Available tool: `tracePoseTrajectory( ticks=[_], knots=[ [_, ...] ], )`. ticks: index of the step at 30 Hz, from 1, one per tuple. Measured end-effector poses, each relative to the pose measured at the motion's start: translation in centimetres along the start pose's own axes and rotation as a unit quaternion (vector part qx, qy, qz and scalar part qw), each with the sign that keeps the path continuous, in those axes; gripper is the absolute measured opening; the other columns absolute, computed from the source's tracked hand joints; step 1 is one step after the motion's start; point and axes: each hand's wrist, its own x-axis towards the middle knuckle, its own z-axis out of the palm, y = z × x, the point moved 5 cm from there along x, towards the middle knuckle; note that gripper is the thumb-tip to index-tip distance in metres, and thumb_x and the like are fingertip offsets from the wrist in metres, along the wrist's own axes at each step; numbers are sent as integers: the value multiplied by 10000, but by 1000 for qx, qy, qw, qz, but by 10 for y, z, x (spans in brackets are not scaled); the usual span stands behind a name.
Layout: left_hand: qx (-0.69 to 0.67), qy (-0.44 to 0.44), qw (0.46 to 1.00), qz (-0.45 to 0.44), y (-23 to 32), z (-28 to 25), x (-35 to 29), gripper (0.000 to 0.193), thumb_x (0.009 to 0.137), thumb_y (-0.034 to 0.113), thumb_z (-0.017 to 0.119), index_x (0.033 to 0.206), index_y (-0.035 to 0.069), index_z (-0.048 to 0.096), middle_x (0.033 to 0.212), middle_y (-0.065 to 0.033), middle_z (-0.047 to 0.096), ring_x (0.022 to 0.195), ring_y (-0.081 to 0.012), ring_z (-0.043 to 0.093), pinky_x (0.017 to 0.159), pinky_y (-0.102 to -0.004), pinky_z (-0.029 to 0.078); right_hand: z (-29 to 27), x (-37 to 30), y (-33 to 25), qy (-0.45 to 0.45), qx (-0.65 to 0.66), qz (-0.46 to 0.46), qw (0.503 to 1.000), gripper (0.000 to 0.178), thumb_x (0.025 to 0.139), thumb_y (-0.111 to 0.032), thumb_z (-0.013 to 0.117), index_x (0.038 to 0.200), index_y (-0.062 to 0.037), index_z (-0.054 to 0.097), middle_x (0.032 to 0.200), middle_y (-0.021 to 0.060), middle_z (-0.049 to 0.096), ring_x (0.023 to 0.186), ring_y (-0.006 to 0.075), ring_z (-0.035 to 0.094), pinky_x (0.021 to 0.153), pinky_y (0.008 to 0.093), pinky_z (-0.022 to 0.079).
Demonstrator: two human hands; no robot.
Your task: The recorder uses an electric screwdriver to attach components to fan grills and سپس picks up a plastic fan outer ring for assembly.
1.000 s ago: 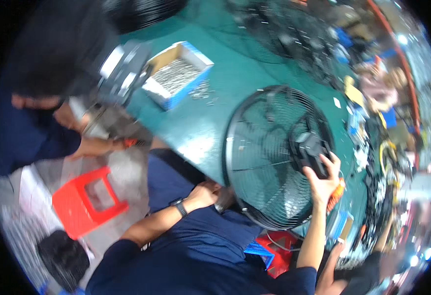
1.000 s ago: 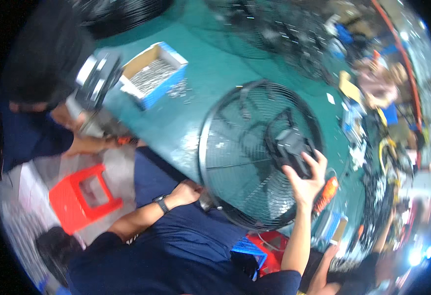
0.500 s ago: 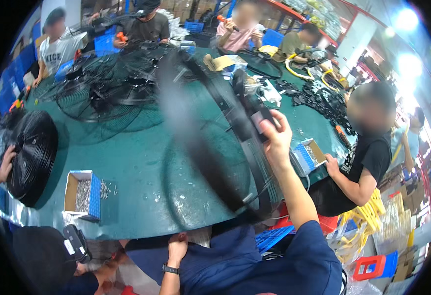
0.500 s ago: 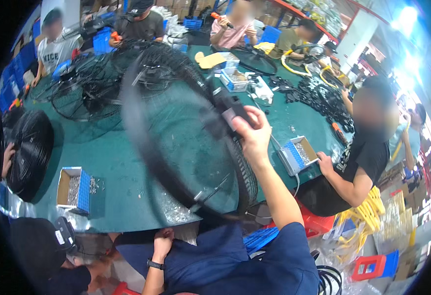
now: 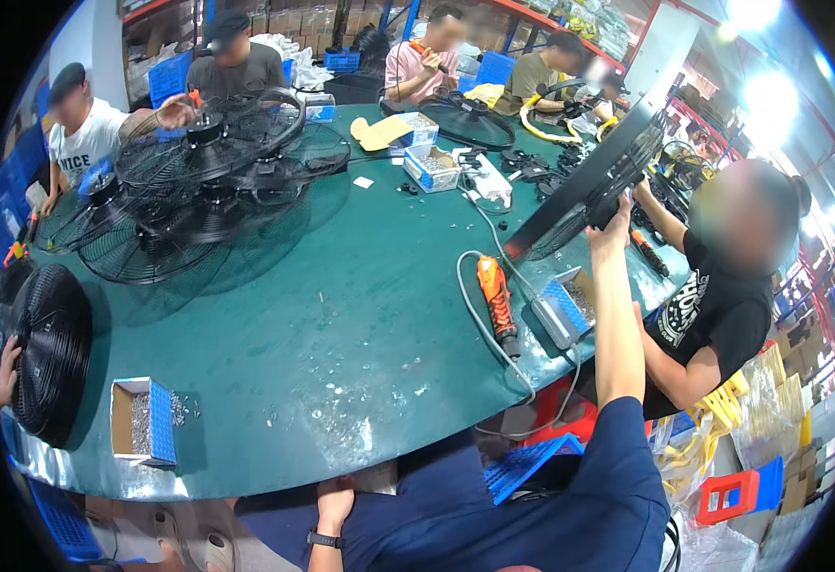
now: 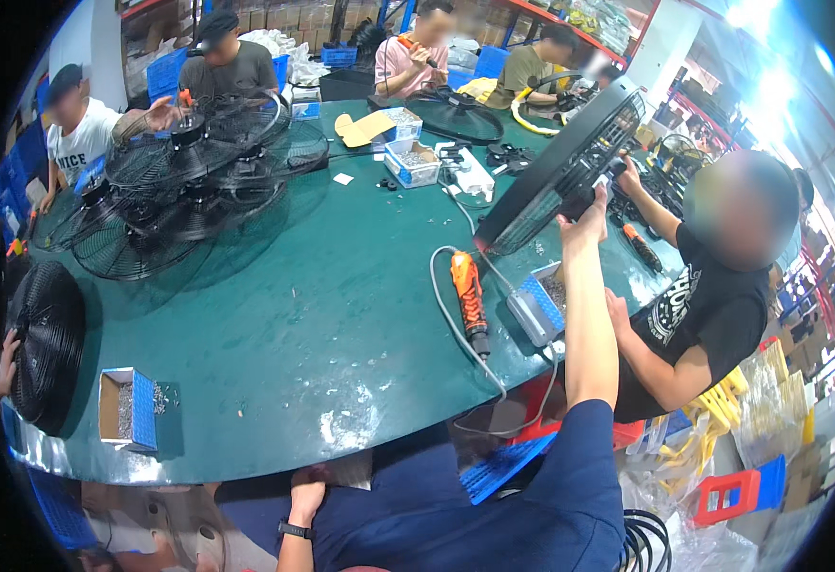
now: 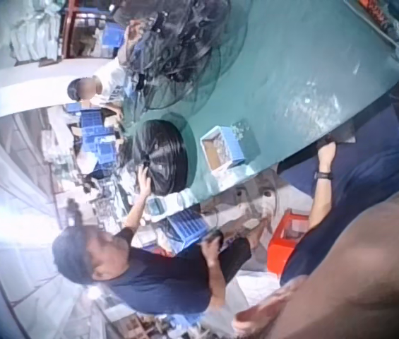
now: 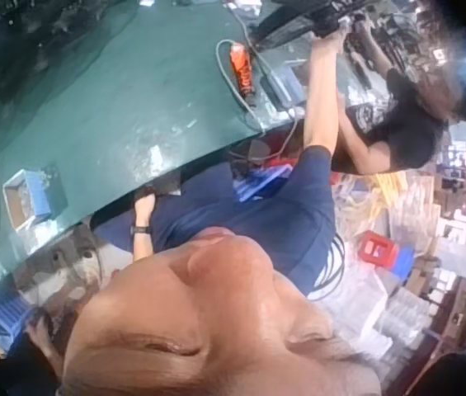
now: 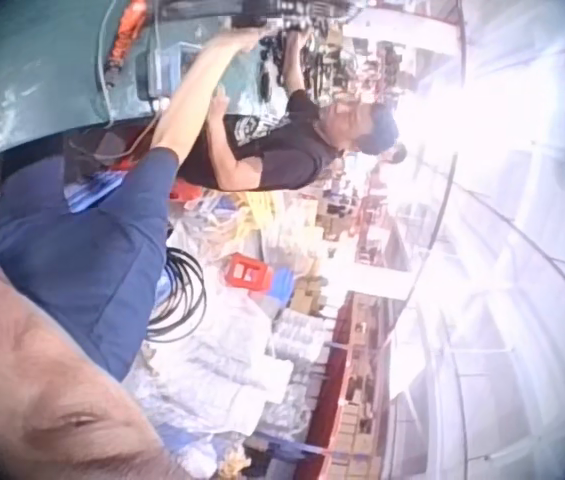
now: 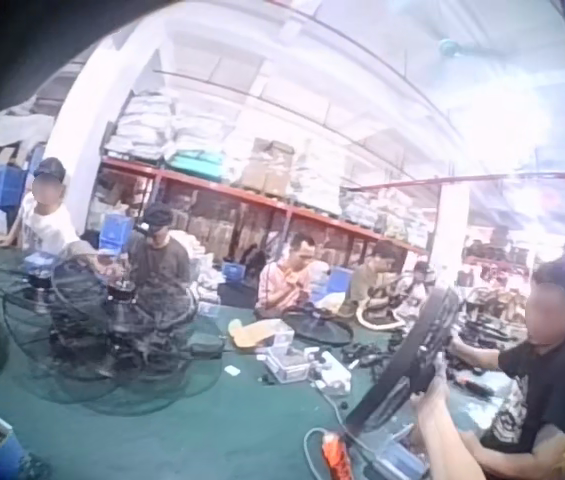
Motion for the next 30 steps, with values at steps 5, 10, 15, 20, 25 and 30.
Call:
tracePoseTrajectory(
  ticks=[5,10,15,20,25,30],
  knots=[
    [66,26,997,35,11,6,2,305,811,185,518,1061,33,603,1072,-211,610,1022,-377,556,870,-423,443,-23,88,3,78,8,-5,997,798,697,-350,772,1277,12,361,1271,151,490,1177,352,465,928,648,332],
    [68,-15,994,83,35,18,15,371,818,252,511,1102,30,600,1134,-207,591,1076,-358,535,921,-411,416,-30,118,-51,-60,-126,40,989,579,833,-583,397,1294,-242,479,1324,6,504,1298,258,348,1016,642,124],
    [90,-38,992,79,35,20,5,357,874,205,462,1154,7,562,1202,-194,557,1142,-340,488,988,-391,358,-25,157,-38,-3,-196,62,979,532,908,-515,295,1276,-201,516,1288,-10,536,1248,261,417,1037,576,208],
    [148,-84,984,50,15,21,8,340,865,204,465,1125,20,584,1166,-198,578,1102,-354,513,960,-421,380,12,139,-56,-90,-79,-54,991,473,832,-273,639,1246,-97,492,1262,116,494,1191,266,436,944,554,413],
    [-43,-31,998,-27,-34,14,14,329,850,164,533,1122,-17,576,1175,-198,579,1108,-360,511,961,-411,376,33,24,-58,-280,-281,-98,913,399,900,-149,519,1221,84,473,1182,264,541,1107,335,541,940,453,457],
    [30,-104,994,-12,-38,19,28,231,824,71,554,1037,-9,597,858,-57,617,660,-137,555,580,-271,450,-63,-111,-108,-453,-457,-80,761,336,890,-129,563,1173,49,527,1072,179,627,1002,241,617,878,355,495]
  ],
)
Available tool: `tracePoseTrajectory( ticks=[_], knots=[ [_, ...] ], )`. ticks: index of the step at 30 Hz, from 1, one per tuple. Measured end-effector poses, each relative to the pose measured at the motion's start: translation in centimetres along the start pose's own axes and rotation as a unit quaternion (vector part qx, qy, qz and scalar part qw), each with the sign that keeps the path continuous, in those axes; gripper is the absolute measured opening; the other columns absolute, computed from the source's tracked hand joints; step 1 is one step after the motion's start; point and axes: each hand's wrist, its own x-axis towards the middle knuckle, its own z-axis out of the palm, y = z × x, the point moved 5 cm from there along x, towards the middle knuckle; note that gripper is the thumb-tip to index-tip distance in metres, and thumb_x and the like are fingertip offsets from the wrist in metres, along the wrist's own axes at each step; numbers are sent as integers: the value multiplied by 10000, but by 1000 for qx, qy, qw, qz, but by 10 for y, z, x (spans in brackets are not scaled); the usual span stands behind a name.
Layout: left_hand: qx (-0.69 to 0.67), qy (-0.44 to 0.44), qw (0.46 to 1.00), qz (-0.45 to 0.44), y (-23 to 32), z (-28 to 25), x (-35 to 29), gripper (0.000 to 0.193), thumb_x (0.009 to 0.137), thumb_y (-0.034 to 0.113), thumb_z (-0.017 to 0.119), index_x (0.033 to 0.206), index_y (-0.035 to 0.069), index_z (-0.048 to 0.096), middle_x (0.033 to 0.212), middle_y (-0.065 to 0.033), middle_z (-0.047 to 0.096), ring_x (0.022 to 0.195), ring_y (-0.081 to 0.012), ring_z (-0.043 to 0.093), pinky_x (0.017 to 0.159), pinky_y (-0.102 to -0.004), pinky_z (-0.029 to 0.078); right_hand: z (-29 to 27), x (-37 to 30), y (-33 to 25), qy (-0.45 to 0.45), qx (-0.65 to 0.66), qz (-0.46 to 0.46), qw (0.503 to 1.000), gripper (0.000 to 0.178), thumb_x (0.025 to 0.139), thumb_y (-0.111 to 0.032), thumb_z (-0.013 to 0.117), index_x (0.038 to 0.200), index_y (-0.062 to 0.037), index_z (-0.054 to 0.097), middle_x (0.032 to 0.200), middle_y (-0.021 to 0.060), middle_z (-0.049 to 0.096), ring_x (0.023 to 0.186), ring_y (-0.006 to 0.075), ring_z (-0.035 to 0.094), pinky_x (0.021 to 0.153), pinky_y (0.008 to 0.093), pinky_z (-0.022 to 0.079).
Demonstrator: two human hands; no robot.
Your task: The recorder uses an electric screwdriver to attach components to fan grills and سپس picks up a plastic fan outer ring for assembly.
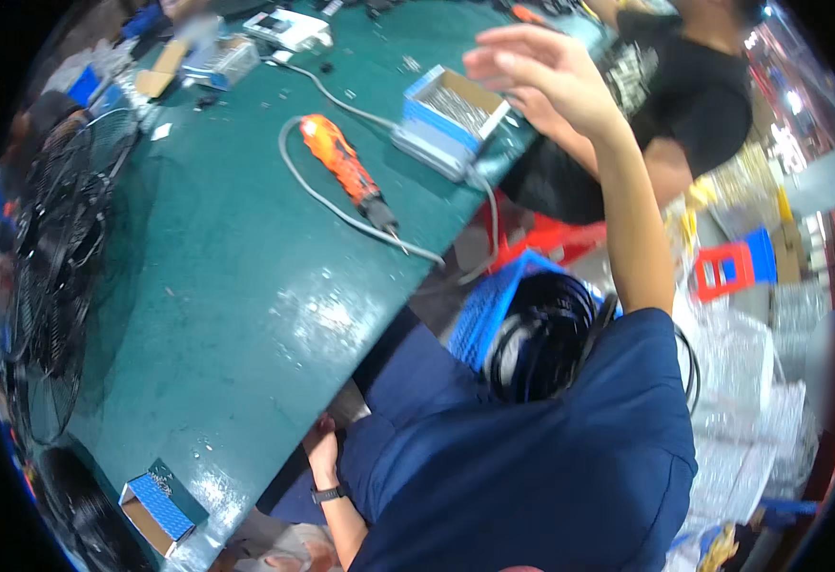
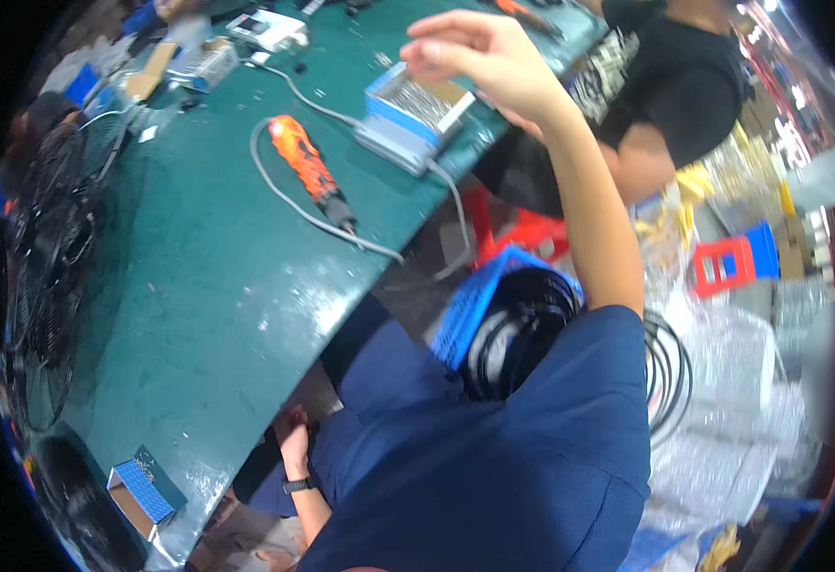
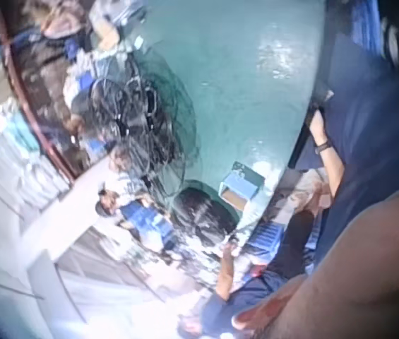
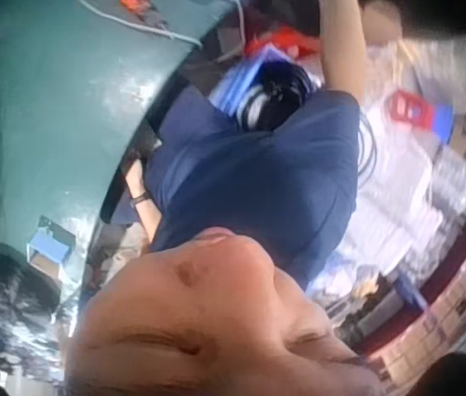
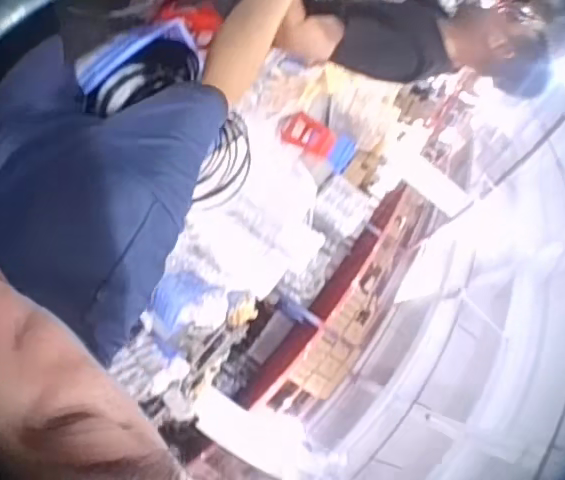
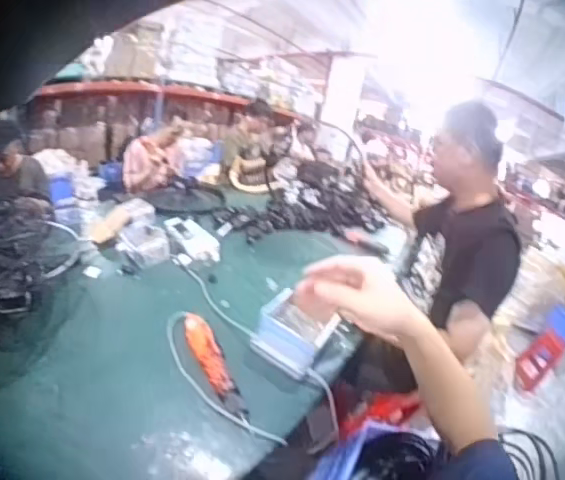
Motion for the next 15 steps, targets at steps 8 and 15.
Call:
tracePoseTrajectory(
  ticks=[8,15],
  knots=[
    [211,-85,974,10,114,-10,-26,389,802,198,575,1124,-22,575,1090,-208,612,1029,-313,582,885,-364,437,-58,-285,50,141,-111,276,944,290,891,-113,579,1148,21,561,986,100,665,943,144,621,841,270,482],
    [202,-150,967,35,102,3,-30,384,807,209,590,1111,-25,585,1044,-196,630,970,-287,606,855,-349,451,-89,-481,50,473,-195,399,761,290,866,-244,596,976,20,646,801,57,666,697,92,586,614,244,471]
  ],
)
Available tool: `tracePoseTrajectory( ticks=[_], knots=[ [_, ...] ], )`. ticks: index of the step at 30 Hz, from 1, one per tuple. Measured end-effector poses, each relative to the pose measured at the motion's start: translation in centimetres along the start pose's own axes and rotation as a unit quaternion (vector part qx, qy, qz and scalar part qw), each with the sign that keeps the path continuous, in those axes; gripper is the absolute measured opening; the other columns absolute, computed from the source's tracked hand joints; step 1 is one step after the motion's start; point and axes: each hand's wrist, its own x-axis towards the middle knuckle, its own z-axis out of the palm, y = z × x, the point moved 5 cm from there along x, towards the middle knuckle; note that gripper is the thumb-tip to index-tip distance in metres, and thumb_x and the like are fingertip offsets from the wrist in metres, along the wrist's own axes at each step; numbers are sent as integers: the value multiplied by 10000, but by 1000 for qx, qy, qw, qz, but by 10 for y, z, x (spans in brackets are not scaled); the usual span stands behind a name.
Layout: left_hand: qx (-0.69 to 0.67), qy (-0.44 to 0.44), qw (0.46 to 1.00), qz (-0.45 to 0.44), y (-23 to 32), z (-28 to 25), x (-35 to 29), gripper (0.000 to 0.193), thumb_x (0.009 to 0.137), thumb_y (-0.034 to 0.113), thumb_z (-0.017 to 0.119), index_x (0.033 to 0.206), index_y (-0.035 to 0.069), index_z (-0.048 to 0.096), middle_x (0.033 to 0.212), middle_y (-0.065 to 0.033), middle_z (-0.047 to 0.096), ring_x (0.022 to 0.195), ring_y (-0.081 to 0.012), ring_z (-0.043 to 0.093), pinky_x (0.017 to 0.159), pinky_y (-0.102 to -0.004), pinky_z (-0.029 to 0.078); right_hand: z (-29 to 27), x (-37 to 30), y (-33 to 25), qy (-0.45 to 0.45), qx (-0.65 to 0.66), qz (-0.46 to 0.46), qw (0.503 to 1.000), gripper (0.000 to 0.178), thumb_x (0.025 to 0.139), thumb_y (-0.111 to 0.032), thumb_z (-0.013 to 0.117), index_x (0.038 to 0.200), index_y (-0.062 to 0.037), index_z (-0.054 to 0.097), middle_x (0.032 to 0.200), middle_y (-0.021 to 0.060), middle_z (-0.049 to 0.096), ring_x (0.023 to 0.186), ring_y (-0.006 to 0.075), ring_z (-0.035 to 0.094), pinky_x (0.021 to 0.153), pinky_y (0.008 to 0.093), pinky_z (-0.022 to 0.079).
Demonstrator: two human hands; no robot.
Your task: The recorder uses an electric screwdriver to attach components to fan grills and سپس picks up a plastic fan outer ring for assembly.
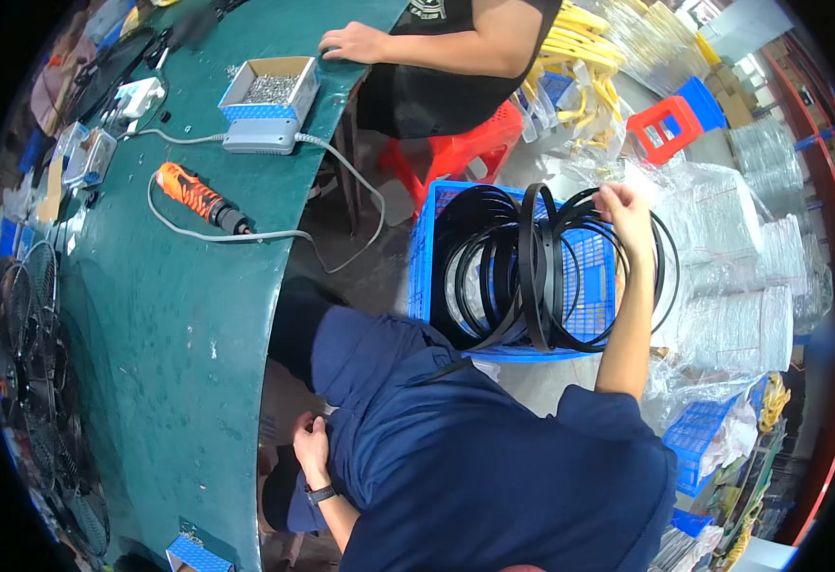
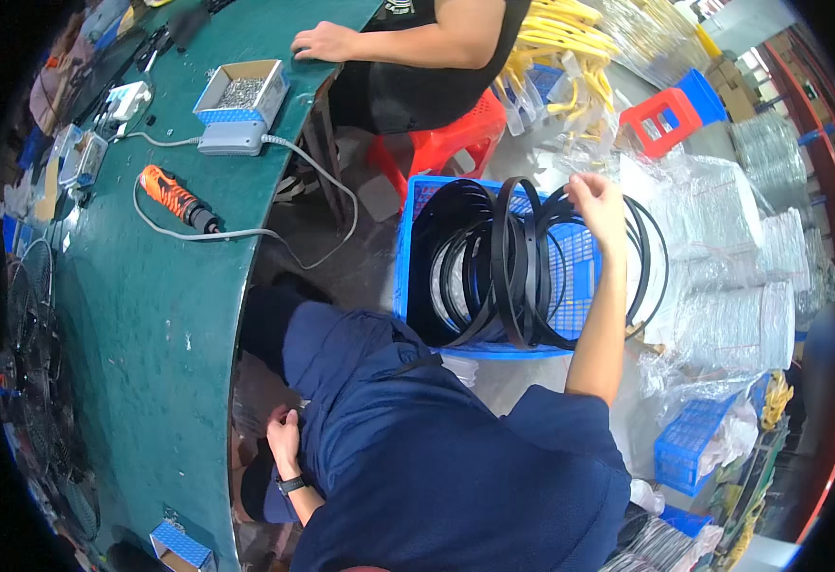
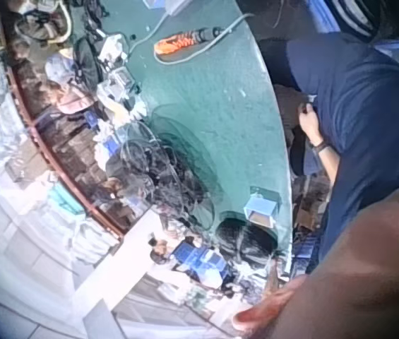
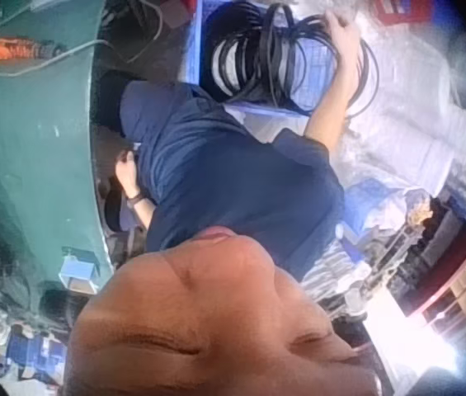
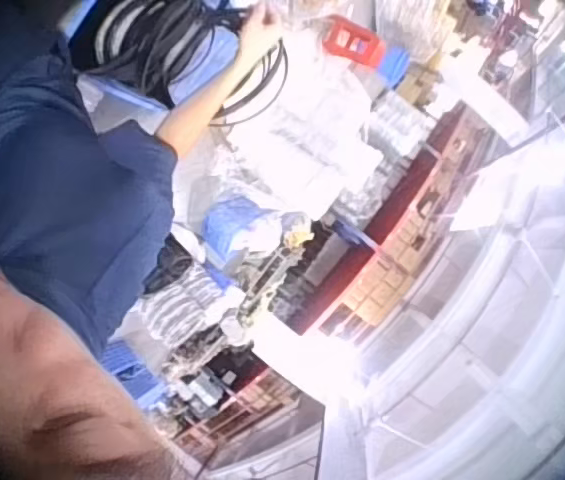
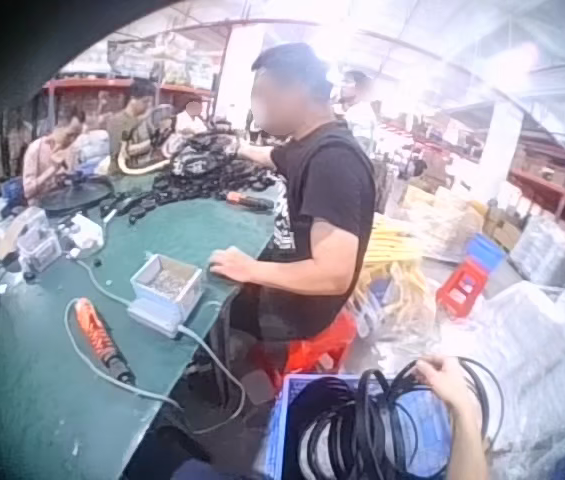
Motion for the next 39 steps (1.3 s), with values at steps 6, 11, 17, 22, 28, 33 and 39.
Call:
tracePoseTrajectory(
  ticks=[6,11,17,22,28,33,39],
  knots=[
    [10,7,1000,16,8,-1,-7,360,806,185,602,1082,-46,600,1000,-208,644,941,-294,620,852,-344,458,103,-75,63,-22,-241,55,969,486,772,-336,638,1101,18,596,1024,235,633,1010,376,595,889,402,455],
    [-25,39,999,18,-13,-2,-5,357,812,180,602,1079,-58,600,990,-202,649,936,-287,621,848,-341,459,76,-70,42,120,-181,-15,976,449,758,-248,628,1112,24,584,1087,238,606,1054,361,570,927,399,430],
    [-84,44,995,-15,-32,0,1,363,814,195,599,1077,-56,603,990,-199,646,922,-281,618,843,-342,459,-69,-61,61,417,-378,-16,826,577,685,-263,715,1149,31,539,1087,264,564,1062,395,509,939,457,376],
    [-86,48,995,6,-26,2,1,359,814,202,594,1079,-41,608,983,-191,647,919,-277,617,836,-346,459,-112,-63,165,260,-342,210,878,539,679,-292,689,1121,-3,581,1064,259,604,1030,376,568,930,410,420],
    [-67,48,997,-9,-33,-2,0,374,811,213,598,1094,-32,601,1003,-187,640,924,-282,613,839,-348,457,-92,-98,74,320,-187,63,927,357,679,-133,681,1013,-12,646,891,185,668,843,298,646,770,368,481],
    [-106,37,994,8,-48,1,8,367,818,186,597,1098,-51,595,1030,-201,634,951,-285,609,858,-358,452,-116,-90,72,322,-191,-8,927,382,683,-134,710,1032,3,639,728,122,655,586,173,610,538,296,486],
    [-116,42,992,13,-57,10,19,376,813,178,598,1081,-86,588,1033,-213,630,937,-284,608,859,-340,447,-83,-98,130,288,-78,91,950,471,685,-209,755,1060,40,617,747,102,674,688,190,641,673,318,498]
  ],
)
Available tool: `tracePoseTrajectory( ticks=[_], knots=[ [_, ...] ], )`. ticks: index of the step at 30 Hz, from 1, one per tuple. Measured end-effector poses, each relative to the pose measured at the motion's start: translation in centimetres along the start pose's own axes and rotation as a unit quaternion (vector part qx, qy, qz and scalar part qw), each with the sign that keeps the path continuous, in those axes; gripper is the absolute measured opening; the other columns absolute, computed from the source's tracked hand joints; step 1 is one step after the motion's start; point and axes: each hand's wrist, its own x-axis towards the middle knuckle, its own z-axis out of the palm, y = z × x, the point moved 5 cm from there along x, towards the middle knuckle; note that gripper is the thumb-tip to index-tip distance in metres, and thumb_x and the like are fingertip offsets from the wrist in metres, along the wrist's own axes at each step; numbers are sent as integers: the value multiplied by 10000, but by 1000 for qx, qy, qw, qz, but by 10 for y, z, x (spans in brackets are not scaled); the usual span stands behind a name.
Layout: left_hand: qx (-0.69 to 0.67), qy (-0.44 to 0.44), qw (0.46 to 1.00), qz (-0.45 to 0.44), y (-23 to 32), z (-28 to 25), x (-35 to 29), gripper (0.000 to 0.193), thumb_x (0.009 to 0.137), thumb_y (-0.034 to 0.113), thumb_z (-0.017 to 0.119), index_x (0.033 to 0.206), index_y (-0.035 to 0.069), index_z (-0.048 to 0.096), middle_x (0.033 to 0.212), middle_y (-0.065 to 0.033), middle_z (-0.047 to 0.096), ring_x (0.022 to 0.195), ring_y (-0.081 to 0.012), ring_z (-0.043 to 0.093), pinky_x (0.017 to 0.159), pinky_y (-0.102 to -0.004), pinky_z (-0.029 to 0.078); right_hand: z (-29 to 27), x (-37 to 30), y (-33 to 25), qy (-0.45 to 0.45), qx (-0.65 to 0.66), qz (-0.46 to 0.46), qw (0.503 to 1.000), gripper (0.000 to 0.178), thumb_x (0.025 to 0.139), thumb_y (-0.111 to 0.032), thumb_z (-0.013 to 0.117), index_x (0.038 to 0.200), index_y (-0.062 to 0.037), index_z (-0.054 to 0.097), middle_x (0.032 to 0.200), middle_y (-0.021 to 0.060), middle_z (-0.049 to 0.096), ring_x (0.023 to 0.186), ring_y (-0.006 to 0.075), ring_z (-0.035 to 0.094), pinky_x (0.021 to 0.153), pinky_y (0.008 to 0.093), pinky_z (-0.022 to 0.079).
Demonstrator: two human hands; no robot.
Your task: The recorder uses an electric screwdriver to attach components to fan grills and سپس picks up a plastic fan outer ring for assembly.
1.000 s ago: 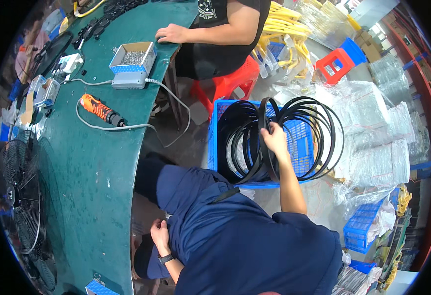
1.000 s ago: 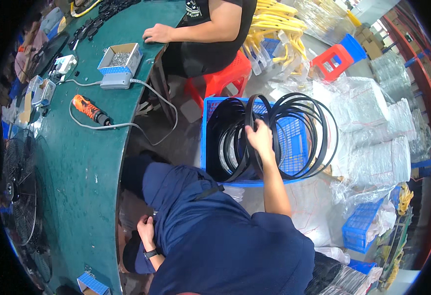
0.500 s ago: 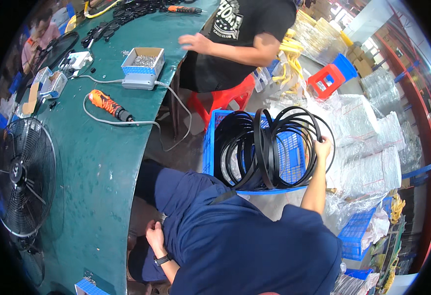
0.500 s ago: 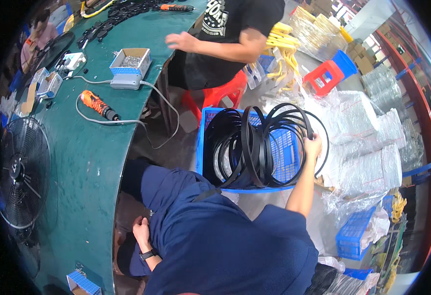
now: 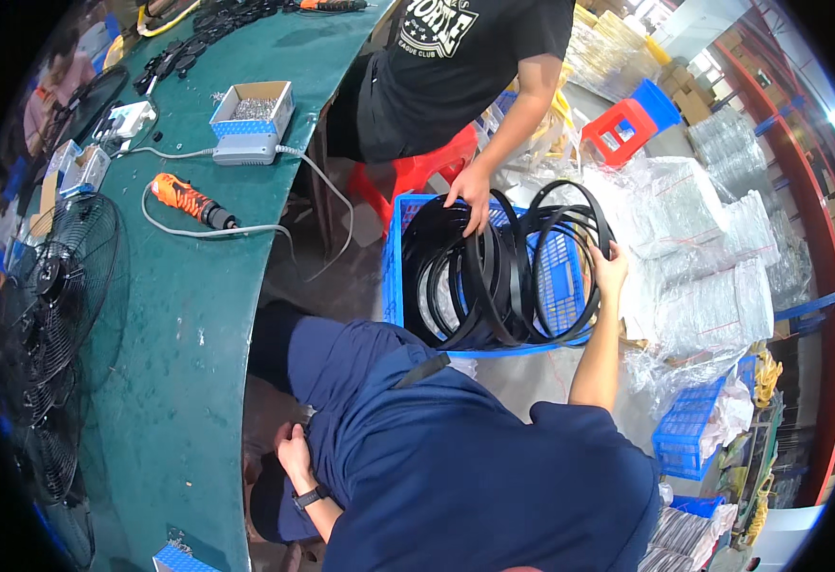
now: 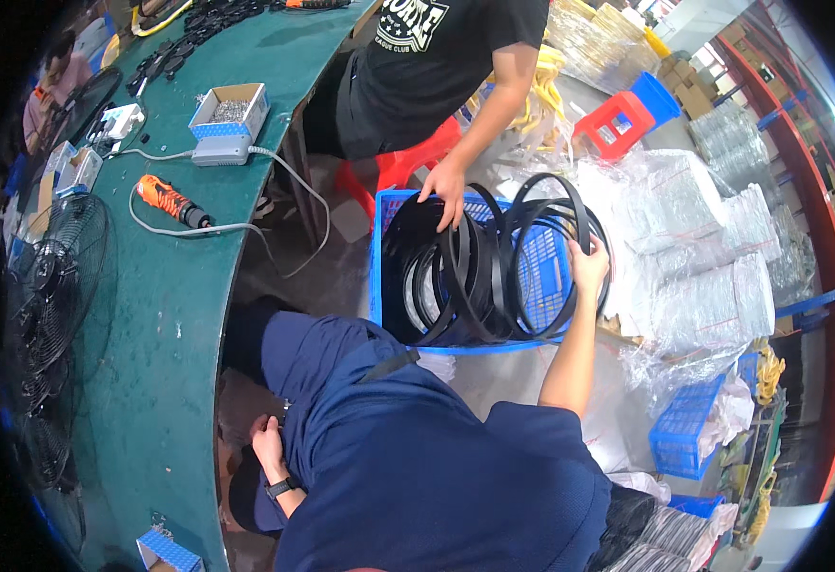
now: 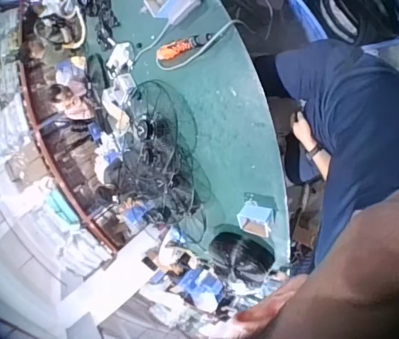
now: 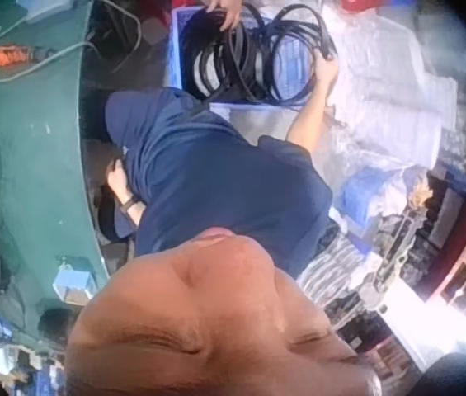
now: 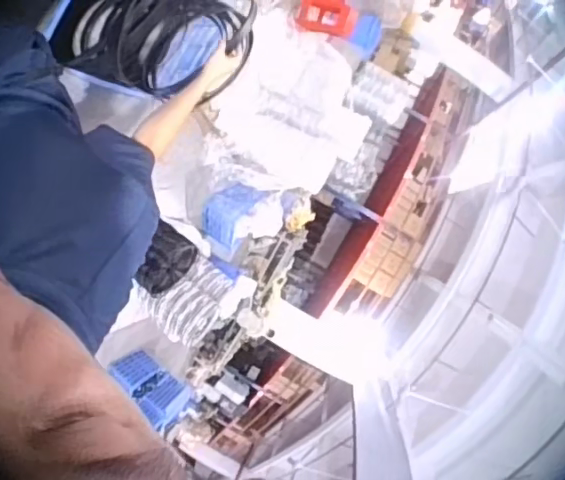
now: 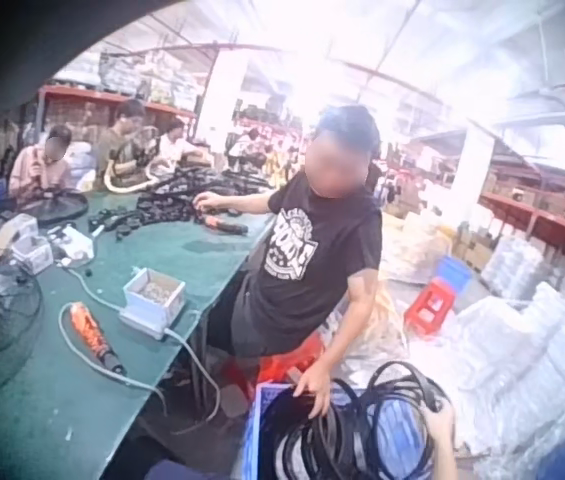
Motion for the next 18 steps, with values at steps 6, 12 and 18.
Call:
tracePoseTrajectory(
  ticks=[6,12,18],
  knots=[
    [-8,13,1000,1,20,-12,-14,363,803,172,593,1057,-88,593,917,-189,634,757,-225,607,765,-319,456,7,-8,34,-158,139,70,975,451,840,-362,626,1116,-5,620,1044,115,652,959,205,604,859,312,438],
    [2,17,1000,12,25,-6,-14,344,799,143,589,1054,-89,592,837,-166,642,681,-207,603,701,-315,469,15,24,122,-177,117,62,975,502,891,-425,506,1114,13,611,1046,130,635,967,216,573,870,314,414],
    [-16,12,1000,12,38,-5,-19,310,809,116,590,1041,-90,599,833,-150,651,688,-181,607,681,-300,480,23,27,154,-28,100,19,994,287,804,-228,628,948,20,623,921,118,637,838,212,588,790,316,443]
  ],
)
